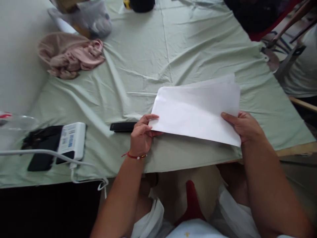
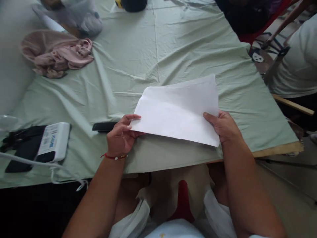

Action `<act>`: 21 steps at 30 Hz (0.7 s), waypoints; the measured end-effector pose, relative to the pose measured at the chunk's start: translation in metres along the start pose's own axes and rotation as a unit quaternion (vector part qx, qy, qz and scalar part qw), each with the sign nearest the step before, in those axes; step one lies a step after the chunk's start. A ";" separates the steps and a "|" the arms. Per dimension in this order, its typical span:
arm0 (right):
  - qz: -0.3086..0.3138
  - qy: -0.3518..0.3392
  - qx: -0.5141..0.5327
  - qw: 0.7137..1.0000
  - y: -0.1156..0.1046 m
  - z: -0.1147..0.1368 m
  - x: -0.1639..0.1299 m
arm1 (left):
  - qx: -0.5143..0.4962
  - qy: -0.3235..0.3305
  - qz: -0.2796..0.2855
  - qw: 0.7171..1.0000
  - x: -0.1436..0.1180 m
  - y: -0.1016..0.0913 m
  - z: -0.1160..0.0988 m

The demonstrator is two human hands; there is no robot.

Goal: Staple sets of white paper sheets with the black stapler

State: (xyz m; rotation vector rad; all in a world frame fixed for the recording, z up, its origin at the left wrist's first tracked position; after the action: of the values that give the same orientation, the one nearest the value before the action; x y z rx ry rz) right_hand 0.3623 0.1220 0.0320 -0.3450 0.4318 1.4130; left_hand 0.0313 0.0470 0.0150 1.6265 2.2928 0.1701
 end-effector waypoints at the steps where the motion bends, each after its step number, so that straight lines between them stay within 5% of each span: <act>1: -0.001 -0.003 0.000 1.000 -0.003 0.000 0.001 | -0.001 0.009 -0.009 1.000 0.001 -0.001 0.000; 5: 0.001 -0.030 -0.011 0.999 -0.011 0.004 0.000 | 0.021 0.004 -0.042 0.999 0.000 -0.004 0.006; 12: 0.029 -0.084 -0.002 0.996 -0.011 0.012 -0.009 | 0.026 -0.071 0.011 0.997 -0.011 0.006 0.013; 16: 0.023 -0.119 -0.017 0.993 -0.007 0.010 -0.006 | 0.034 -0.099 -0.028 0.994 -0.008 0.005 0.019; 21: -0.073 -0.184 -0.105 0.975 -0.012 0.005 0.010 | 0.041 -0.106 -0.030 0.993 -0.003 0.003 0.026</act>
State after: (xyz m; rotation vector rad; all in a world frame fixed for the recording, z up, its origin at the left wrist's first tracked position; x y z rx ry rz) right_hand 0.3760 0.1317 0.0308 -0.2708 -0.0468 1.3438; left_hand 0.0430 0.0429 -0.0077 1.5301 2.2077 -0.1089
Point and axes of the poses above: each hand's wrist, its own x-axis towards the middle knuckle, its own y-axis out of the palm, z = x × y, the point moved 4 cm from there along x, towards the middle knuckle, and after that the axes turned 2 degrees about -z, right-handed, at the moved point
